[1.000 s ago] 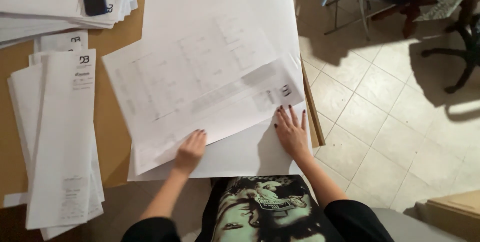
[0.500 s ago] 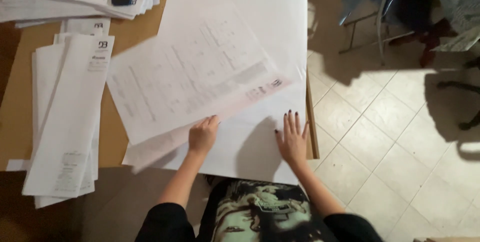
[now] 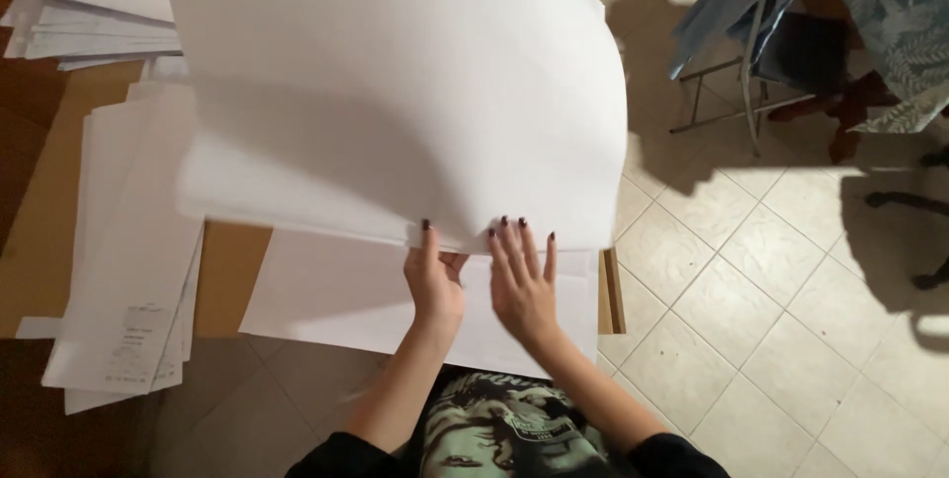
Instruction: Folding large architectural blueprints into a standard size on a work table
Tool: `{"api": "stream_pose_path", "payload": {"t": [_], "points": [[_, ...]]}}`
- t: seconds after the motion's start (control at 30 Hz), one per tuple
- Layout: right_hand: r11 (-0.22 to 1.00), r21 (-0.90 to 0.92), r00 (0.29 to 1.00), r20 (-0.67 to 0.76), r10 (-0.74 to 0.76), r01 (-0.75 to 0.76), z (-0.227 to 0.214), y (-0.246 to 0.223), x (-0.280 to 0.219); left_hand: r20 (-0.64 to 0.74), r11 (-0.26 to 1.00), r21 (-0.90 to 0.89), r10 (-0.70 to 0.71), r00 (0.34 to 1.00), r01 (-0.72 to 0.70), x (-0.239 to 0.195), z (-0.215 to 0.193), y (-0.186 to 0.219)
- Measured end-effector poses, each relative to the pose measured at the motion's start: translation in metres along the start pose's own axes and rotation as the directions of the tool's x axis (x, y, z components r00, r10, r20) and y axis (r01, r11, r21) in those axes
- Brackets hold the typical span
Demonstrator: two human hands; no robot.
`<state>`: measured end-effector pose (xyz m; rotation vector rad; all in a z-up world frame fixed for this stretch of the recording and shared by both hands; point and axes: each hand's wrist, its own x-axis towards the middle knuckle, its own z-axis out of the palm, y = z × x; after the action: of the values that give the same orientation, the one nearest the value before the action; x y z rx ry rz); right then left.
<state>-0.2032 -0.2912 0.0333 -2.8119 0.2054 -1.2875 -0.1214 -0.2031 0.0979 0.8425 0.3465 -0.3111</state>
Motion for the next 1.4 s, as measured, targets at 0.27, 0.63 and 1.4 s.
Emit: {"api": "stream_pose_path", "payload": {"t": [0.27, 0.63, 1.4], "points": [[0.982, 0.016, 0.981, -0.057, -0.187, 0.188, 0.029, 0.046, 0.005, 0.006, 0.982, 0.120, -0.150, 0.989, 0.148, 0.029, -0.064, -0.031], [0.911, 0.329, 0.911, 0.242, -0.334, 0.246, 0.075, 0.061, -0.100, 0.795, -0.302, 0.606, 0.253, 0.551, -0.736, 0.011, -0.158, -0.034], [0.121, 0.039, 0.123, 0.543, 0.830, -0.992, 0.081, 0.157, -0.104, 0.643, -0.510, 0.199, -0.577, 0.504, -0.837, 0.097, -0.080, 0.025]]}}
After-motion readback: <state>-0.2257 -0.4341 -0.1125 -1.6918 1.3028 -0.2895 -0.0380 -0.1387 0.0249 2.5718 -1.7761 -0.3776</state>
